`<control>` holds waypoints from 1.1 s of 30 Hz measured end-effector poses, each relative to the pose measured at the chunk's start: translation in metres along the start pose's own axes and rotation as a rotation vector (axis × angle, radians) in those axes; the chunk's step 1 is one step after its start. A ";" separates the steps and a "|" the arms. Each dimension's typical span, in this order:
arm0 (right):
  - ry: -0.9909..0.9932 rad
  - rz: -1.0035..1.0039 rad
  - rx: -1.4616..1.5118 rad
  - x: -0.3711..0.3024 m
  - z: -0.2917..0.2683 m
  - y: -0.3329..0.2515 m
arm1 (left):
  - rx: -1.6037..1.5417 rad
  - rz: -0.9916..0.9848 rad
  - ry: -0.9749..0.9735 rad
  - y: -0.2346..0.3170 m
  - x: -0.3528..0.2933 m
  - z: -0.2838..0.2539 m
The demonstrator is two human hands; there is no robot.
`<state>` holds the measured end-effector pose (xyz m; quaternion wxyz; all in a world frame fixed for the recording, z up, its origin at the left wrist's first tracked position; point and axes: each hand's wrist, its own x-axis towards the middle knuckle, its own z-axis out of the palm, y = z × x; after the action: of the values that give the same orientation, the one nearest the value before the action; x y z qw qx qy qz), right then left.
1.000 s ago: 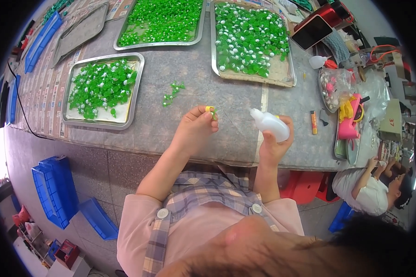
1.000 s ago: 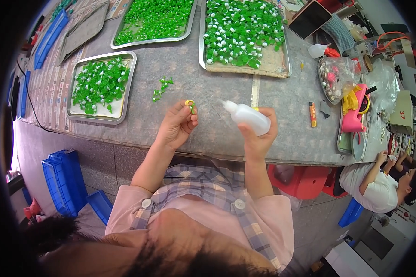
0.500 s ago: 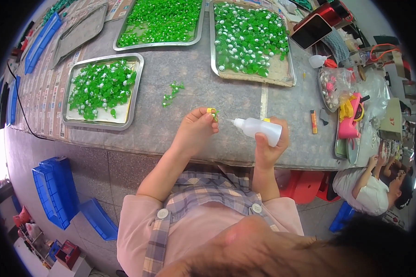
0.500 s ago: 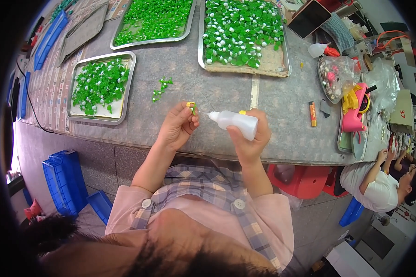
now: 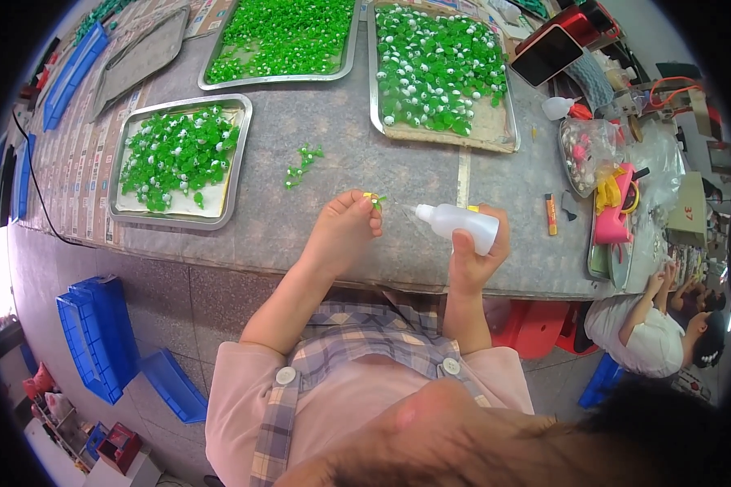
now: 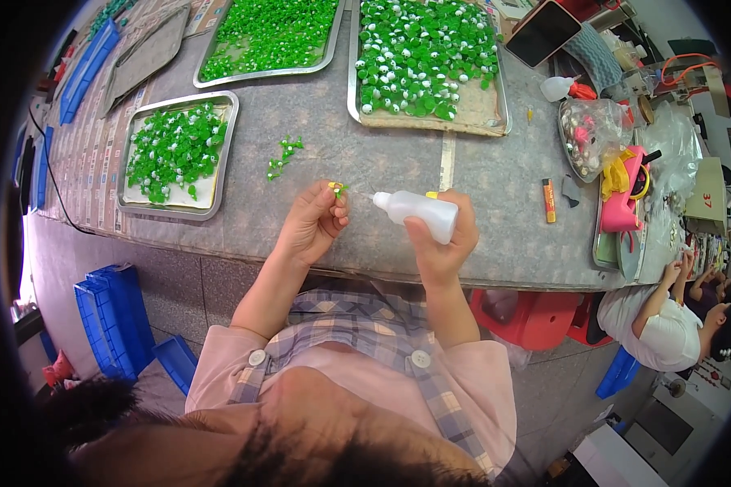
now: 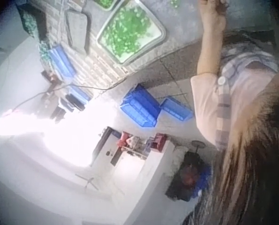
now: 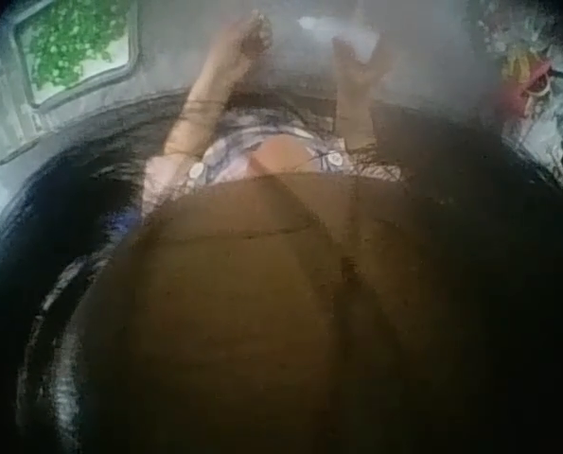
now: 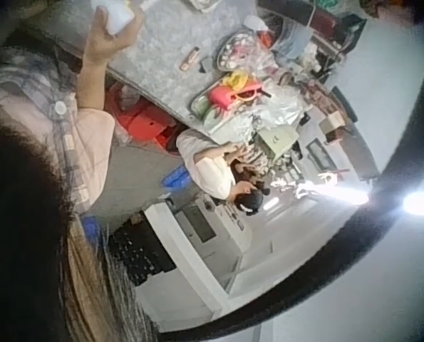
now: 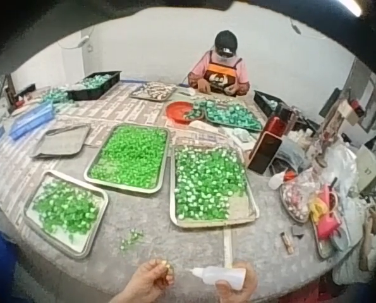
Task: The person applies glue from a bottle onto small plastic pieces, attaches small components to them by hand, and places the assembled pieces onto a tray.
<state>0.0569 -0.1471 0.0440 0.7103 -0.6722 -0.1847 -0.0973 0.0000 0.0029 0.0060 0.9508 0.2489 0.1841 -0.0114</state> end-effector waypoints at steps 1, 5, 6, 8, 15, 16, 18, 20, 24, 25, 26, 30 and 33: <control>0.003 0.014 0.001 0.000 0.000 0.001 | 0.005 -0.005 0.000 0.000 0.000 0.000; -0.021 -0.001 -0.038 0.000 -0.002 0.002 | 0.004 -0.011 -0.004 0.001 -0.001 0.001; -0.010 0.002 -0.036 0.000 -0.002 0.004 | 0.005 -0.011 -0.005 0.000 0.000 0.000; 0.002 0.006 -0.035 0.000 -0.002 0.003 | -0.026 -0.005 -0.030 0.000 0.000 -0.003; 0.023 0.012 0.041 -0.002 -0.006 0.007 | 0.091 0.192 0.034 -0.002 0.000 -0.003; 0.025 0.028 0.032 -0.003 -0.006 0.007 | 0.108 0.195 0.046 -0.002 0.000 -0.002; 0.018 0.038 0.032 -0.003 -0.004 0.007 | 0.124 0.199 0.059 -0.001 0.000 -0.002; 0.011 0.048 0.032 -0.003 -0.004 0.008 | 0.130 0.202 0.071 -0.001 0.000 -0.001; -0.024 0.033 0.008 -0.003 -0.004 0.012 | 0.131 0.212 0.059 -0.001 -0.001 -0.003; -0.029 0.038 0.016 -0.003 -0.004 0.012 | 0.136 0.212 0.065 -0.002 -0.001 -0.003; -0.028 0.038 0.016 -0.003 -0.004 0.012 | 0.141 0.210 0.069 -0.002 -0.001 -0.003; 0.021 0.088 0.037 -0.002 -0.013 0.018 | 0.125 0.221 0.046 -0.001 0.000 -0.004; 0.091 0.160 0.051 0.014 -0.022 0.014 | 0.141 0.206 0.081 0.000 0.000 -0.004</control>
<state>0.0777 -0.1662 0.0358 0.7403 -0.6615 -0.1006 -0.0659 -0.0010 0.0053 0.0027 0.9189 0.3328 0.1947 0.0836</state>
